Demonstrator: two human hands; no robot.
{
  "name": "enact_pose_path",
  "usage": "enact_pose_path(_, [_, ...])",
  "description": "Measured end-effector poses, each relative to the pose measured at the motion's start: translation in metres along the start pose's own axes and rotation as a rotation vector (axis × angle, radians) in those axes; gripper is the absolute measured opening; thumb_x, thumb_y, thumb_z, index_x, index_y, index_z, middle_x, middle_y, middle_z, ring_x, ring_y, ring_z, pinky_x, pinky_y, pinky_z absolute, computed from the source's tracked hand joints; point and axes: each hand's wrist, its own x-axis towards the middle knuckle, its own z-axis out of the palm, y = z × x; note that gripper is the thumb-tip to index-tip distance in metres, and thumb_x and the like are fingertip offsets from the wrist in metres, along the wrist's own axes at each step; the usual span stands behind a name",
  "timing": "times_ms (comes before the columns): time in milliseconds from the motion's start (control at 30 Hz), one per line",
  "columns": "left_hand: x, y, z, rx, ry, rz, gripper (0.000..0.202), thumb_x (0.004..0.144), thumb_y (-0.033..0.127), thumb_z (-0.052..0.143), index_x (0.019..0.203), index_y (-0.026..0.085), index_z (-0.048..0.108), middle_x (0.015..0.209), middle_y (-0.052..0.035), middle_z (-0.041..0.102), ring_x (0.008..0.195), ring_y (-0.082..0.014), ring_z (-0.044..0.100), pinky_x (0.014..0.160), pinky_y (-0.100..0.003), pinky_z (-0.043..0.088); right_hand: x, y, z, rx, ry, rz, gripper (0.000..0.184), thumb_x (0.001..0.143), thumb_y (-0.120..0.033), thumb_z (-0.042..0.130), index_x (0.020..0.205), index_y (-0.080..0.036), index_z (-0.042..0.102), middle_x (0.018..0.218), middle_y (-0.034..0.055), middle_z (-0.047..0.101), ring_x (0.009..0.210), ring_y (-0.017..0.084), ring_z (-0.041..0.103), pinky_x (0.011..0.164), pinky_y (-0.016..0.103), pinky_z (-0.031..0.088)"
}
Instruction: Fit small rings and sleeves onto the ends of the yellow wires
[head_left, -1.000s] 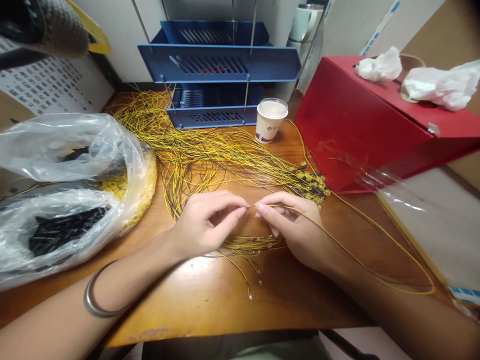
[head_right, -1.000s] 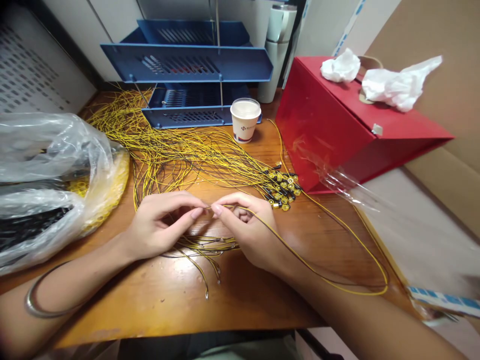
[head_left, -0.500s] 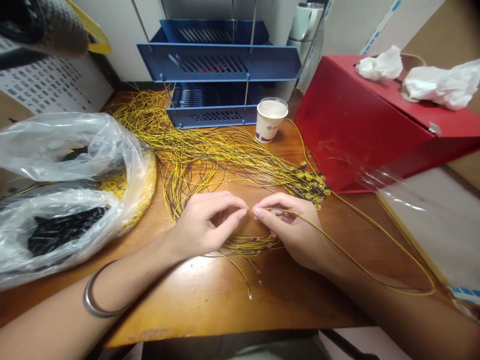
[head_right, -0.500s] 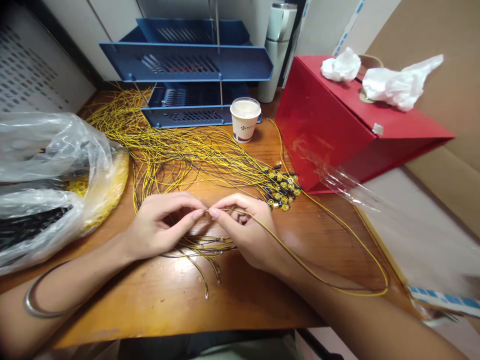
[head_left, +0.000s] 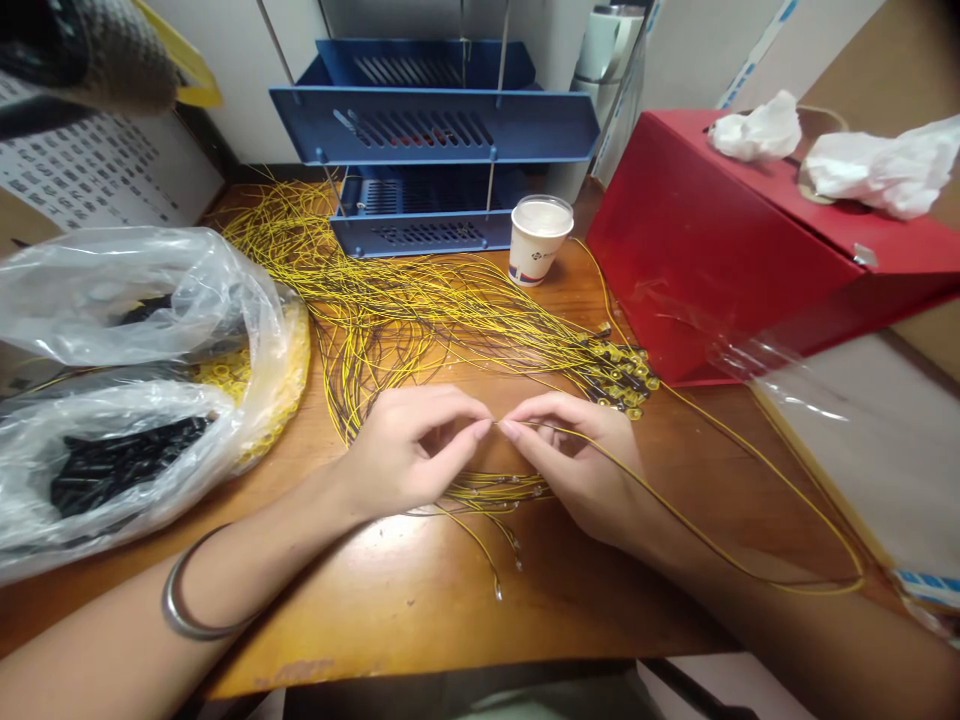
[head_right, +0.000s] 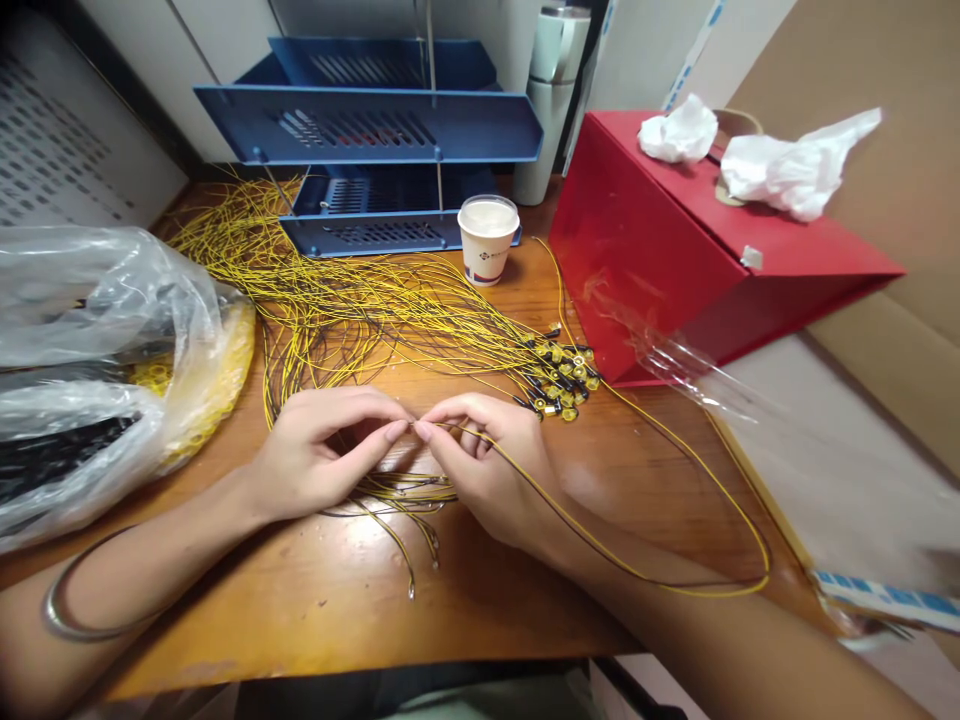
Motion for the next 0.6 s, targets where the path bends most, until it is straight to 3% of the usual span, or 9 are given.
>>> enact_pose_path(600, [0.0008,0.0010,0.0006,0.002,-0.004,-0.023,0.013,0.088,0.016,0.062,0.082,0.010,0.072,0.066,-0.0025,0.067,0.055,-0.0078,0.056,0.053,-0.019,0.041,0.0008,-0.0009,-0.0016,-0.068,0.019,-0.067,0.005,0.080,-0.015,0.069,0.077,-0.017,0.072,0.062,-0.0038,0.065,0.048,0.005,0.050,0.046,0.015,0.040])
